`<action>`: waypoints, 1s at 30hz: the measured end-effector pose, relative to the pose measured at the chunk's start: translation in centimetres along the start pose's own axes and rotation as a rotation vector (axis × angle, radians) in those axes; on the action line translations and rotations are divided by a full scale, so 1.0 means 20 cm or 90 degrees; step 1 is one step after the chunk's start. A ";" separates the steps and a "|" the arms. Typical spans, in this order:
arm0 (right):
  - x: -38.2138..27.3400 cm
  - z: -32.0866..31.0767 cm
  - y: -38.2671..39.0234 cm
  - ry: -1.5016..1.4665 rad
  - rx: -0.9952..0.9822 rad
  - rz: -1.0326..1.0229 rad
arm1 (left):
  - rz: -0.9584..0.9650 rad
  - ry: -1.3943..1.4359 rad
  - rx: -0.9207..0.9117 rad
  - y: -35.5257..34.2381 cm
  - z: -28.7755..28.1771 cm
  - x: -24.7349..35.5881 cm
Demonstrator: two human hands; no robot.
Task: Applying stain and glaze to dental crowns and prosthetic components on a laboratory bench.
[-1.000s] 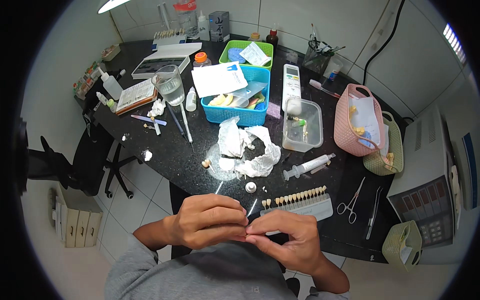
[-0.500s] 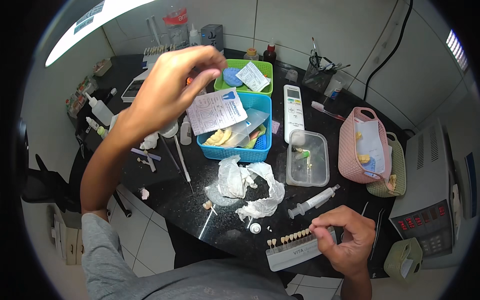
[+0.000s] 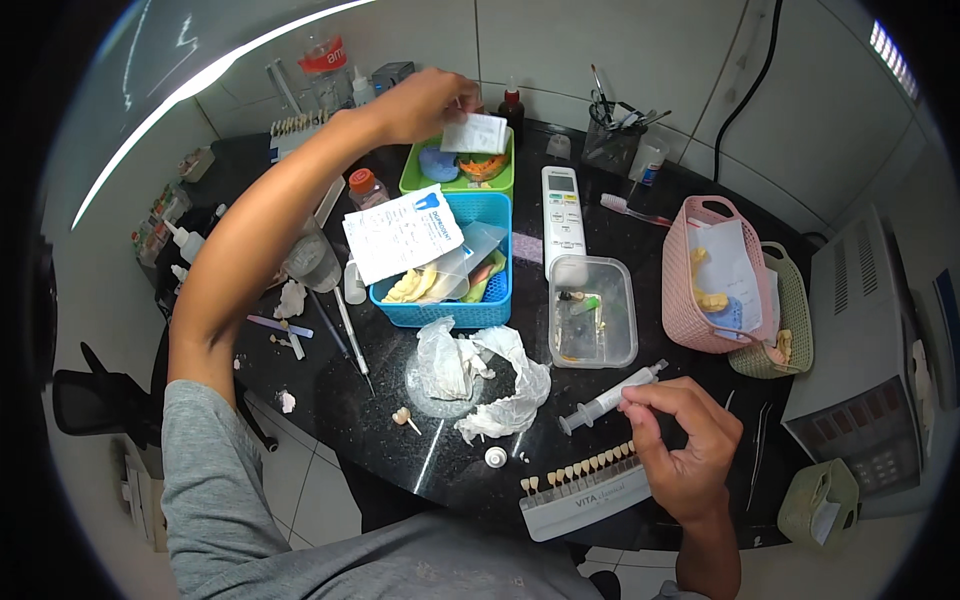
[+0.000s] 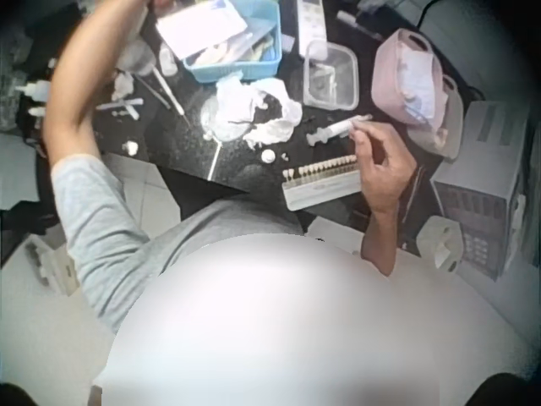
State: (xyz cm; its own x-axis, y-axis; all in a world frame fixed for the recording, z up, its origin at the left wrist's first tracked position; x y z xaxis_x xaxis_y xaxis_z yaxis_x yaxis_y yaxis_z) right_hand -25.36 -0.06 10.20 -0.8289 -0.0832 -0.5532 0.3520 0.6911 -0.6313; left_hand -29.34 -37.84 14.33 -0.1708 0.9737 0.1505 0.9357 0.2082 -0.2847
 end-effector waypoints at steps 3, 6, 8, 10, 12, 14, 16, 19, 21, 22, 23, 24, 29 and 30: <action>-0.02 -0.05 0.01 -0.008 0.035 -0.008 | -0.009 0.008 0.082 0.02 -0.17 -0.03; -0.02 -0.09 0.02 -0.013 0.055 0.004 | -0.030 0.011 0.082 0.05 -0.23 -0.03; -0.01 -0.09 0.02 -0.018 0.063 0.007 | -0.009 0.009 0.070 0.06 -0.22 0.01; 0.00 -0.09 0.02 -0.023 0.071 0.015 | -0.016 -0.006 0.038 0.05 -0.18 0.02; 0.03 -0.10 0.03 -0.052 0.101 0.038 | -0.024 -0.021 0.003 0.03 -0.13 0.03; 0.04 -0.10 0.02 -0.054 0.093 0.060 | -0.016 -0.008 -0.040 0.03 -0.09 0.04; 0.05 -0.12 0.03 -0.081 0.146 0.092 | 0.013 -0.057 0.016 0.07 -0.12 0.08; -0.01 -0.17 0.03 -0.080 0.192 0.073 | 0.028 -0.091 0.147 0.20 -0.29 0.19; -0.08 -0.18 0.04 -0.070 0.202 0.061 | 0.020 -0.009 0.179 0.36 -0.42 0.28; -0.15 -0.18 0.05 -0.034 0.204 0.008 | -0.032 0.057 0.175 0.46 -0.47 0.30; -0.23 -0.17 0.07 -0.014 0.208 -0.038 | -0.066 0.108 0.138 0.56 -0.50 0.33; -0.27 -0.14 0.09 0.000 0.180 -0.020 | -0.073 0.154 0.115 0.70 -0.48 0.39; -0.59 0.14 0.29 -0.152 0.048 -0.062 | -0.039 0.504 -0.065 1.48 -0.30 0.74; -0.62 0.23 0.33 -0.212 0.020 -0.051 | -0.002 0.578 -0.089 1.60 -0.25 0.82</action>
State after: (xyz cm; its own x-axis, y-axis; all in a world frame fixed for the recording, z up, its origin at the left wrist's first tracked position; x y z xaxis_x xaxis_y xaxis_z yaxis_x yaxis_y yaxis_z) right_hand -10.79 2.19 10.47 -0.6687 -0.3692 -0.6454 0.3098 0.6508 -0.6932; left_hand -0.69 -15.73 12.38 0.0791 0.5143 0.8539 0.9747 0.1396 -0.1744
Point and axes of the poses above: each hand's wrist, its own y-axis away from the middle knuckle, its own z-axis out of the palm, x = y × z, the point moved 7 cm from there along -y, towards the middle knuckle, and after that the axes turned 10 degrees about -z, right-handed, at the moved point
